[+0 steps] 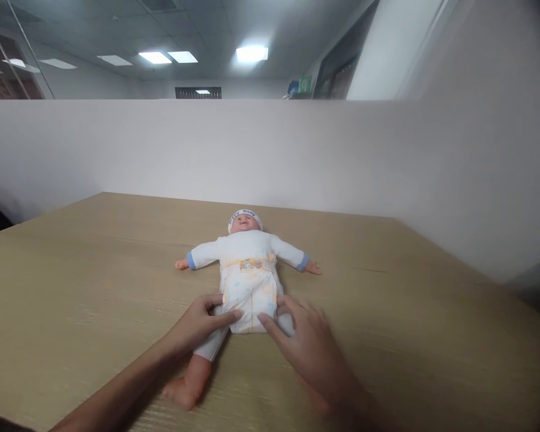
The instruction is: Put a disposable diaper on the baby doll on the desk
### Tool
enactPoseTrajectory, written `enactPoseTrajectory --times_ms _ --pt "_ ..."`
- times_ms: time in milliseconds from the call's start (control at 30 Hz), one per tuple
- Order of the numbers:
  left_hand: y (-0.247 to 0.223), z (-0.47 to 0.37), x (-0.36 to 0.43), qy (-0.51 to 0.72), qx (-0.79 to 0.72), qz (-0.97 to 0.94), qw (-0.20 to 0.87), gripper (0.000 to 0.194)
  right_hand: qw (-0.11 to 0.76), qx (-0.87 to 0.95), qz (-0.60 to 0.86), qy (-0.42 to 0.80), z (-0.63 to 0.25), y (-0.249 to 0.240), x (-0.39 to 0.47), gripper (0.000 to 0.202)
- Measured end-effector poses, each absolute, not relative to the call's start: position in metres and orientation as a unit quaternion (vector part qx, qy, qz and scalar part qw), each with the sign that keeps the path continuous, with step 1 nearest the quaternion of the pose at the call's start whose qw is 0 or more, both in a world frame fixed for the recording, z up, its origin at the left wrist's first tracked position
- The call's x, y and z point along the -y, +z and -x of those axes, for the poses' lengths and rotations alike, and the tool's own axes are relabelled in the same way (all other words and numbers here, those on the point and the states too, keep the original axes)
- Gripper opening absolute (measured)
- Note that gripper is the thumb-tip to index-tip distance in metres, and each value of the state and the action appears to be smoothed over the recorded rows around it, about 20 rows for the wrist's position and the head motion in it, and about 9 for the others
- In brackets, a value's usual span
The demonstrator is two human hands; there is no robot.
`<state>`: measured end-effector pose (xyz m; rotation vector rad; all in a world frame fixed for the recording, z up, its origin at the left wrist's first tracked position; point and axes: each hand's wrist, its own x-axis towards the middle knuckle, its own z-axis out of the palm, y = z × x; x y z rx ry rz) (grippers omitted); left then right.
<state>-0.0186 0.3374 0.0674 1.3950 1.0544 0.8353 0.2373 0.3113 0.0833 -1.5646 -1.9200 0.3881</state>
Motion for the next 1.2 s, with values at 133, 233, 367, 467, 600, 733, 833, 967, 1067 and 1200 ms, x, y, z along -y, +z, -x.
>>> enactPoseTrajectory --times_ms 133,233,367,467,600,733,833,967,1067,1200 --pt "0.068 0.018 -0.338 0.356 -0.452 -0.590 0.567 0.044 0.295 0.764 0.565 0.100 -0.236 0.085 -0.312 0.032" --pt "0.069 0.017 -0.338 0.357 -0.450 -0.581 0.576 0.046 0.305 0.763 0.554 0.136 -0.236 0.084 -0.315 0.038" --pt "0.071 0.017 -0.339 0.361 -0.450 -0.560 0.595 0.050 0.354 0.694 0.563 0.274 -0.236 0.079 -0.323 0.036" --pt "0.073 0.018 -0.339 0.368 -0.449 -0.541 0.609 0.054 0.408 0.608 0.519 0.441 -0.233 0.083 -0.325 0.054" --pt "0.073 0.019 -0.342 0.383 -0.459 -0.511 0.618 0.058 0.422 0.545 0.447 0.570 -0.232 0.097 -0.324 0.056" --pt "0.068 0.019 -0.347 0.395 -0.473 -0.491 0.616 0.065 0.407 0.555 0.451 0.568 -0.232 0.098 -0.325 0.060" --pt "0.066 0.018 -0.350 0.398 -0.470 -0.494 0.613 0.064 0.418 0.563 0.437 0.563 -0.230 0.086 -0.329 0.062" --pt "0.069 0.019 -0.352 0.394 -0.469 -0.511 0.603 0.062 0.426 0.567 0.443 0.549 -0.228 0.074 -0.332 0.064" --pt "0.072 0.020 -0.354 0.367 -0.477 -0.503 0.620 0.065 0.423 0.564 0.447 0.550 -0.229 0.076 -0.331 0.065" --pt "0.074 0.020 -0.356 0.365 -0.474 -0.474 0.646 0.065 0.411 0.546 0.457 0.569 -0.230 0.086 -0.325 0.063"
